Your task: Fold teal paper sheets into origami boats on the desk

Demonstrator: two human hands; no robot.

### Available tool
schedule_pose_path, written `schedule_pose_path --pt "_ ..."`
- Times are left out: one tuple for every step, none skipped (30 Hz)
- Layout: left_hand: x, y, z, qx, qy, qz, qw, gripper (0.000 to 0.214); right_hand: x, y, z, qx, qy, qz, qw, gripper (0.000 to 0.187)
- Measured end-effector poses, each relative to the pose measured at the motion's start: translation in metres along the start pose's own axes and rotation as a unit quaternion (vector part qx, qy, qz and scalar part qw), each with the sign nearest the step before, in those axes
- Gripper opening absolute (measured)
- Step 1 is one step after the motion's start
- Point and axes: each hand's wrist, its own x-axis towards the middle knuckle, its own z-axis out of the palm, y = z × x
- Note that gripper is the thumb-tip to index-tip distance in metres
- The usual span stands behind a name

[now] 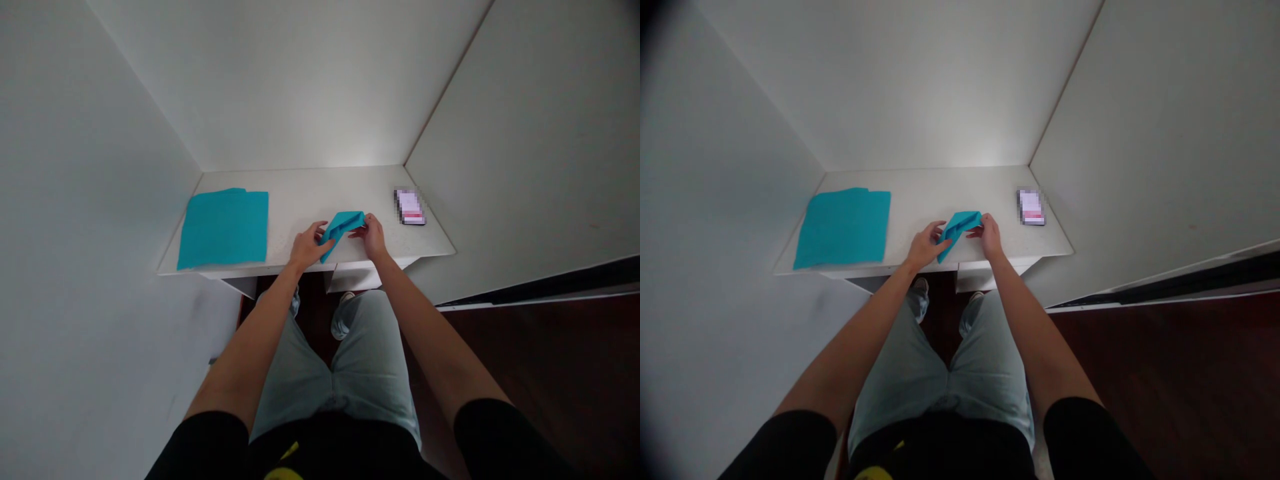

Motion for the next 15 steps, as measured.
schedule_pose_path --pt "0.001 -0.001 0.001 -0.016 0.009 -0.006 1.000 0.056 0.000 0.000 0.000 -0.001 -0.004 0.001 1.000 0.058" --pt "0.002 -0.002 0.001 -0.031 0.019 -0.010 0.999 0.051 0.000 0.000 0.000 -0.001 -0.008 0.002 1.000 0.059" --pt "0.003 -0.003 0.002 -0.044 0.029 -0.012 0.999 0.046 0.000 0.000 0.000 -0.002 -0.011 0.001 1.000 0.059" --pt "0.003 -0.004 0.002 -0.055 0.037 -0.014 0.998 0.041 0.000 0.000 0.000 -0.003 -0.013 0.000 1.000 0.058" --pt "0.004 -0.005 0.003 -0.064 0.044 -0.015 0.997 0.036 0.000 0.000 0.000 -0.005 -0.015 -0.002 1.000 0.058" --pt "0.005 -0.006 0.003 -0.070 0.048 -0.016 0.996 0.032 0.000 0.000 0.000 -0.007 -0.017 -0.003 1.000 0.058" --pt "0.006 -0.007 0.004 -0.074 0.051 -0.017 0.996 0.030 0.000 0.000 0.000 -0.010 -0.017 -0.005 1.000 0.058" --pt "0.006 -0.007 0.004 -0.077 0.054 -0.018 0.995 0.030 0.000 -0.001 0.001 -0.015 -0.016 -0.007 1.000 0.058" --pt "0.007 -0.008 0.005 -0.079 0.062 -0.017 0.995 0.030 0.000 -0.001 0.001 -0.021 -0.014 -0.011 1.000 0.058" --pt "0.007 -0.009 0.005 -0.079 0.074 -0.013 0.994 0.030 -0.001 -0.002 0.002 -0.031 -0.010 -0.017 0.999 0.057" --pt "0.008 -0.010 0.006 -0.077 0.088 -0.006 0.993 0.030 -0.002 -0.002 0.003 -0.042 -0.006 -0.025 0.999 0.057" --pt "0.008 -0.011 0.007 -0.075 0.103 0.003 0.992 0.029 -0.003 -0.002 0.004 -0.056 -0.004 -0.035 0.998 0.056" --pt "0.009 -0.011 0.007 -0.072 0.116 0.013 0.991 0.028 -0.004 -0.003 0.006 -0.072 -0.005 -0.044 0.996 0.056" --pt "0.009 -0.012 0.008 -0.068 0.126 0.024 0.989 0.028 -0.005 -0.003 0.007 -0.089 -0.010 -0.053 0.995 0.056" --pt "0.009 -0.012 0.008 -0.064 0.133 0.033 0.989 0.028 -0.007 -0.003 0.009 -0.108 -0.017 -0.060 0.992 0.056"
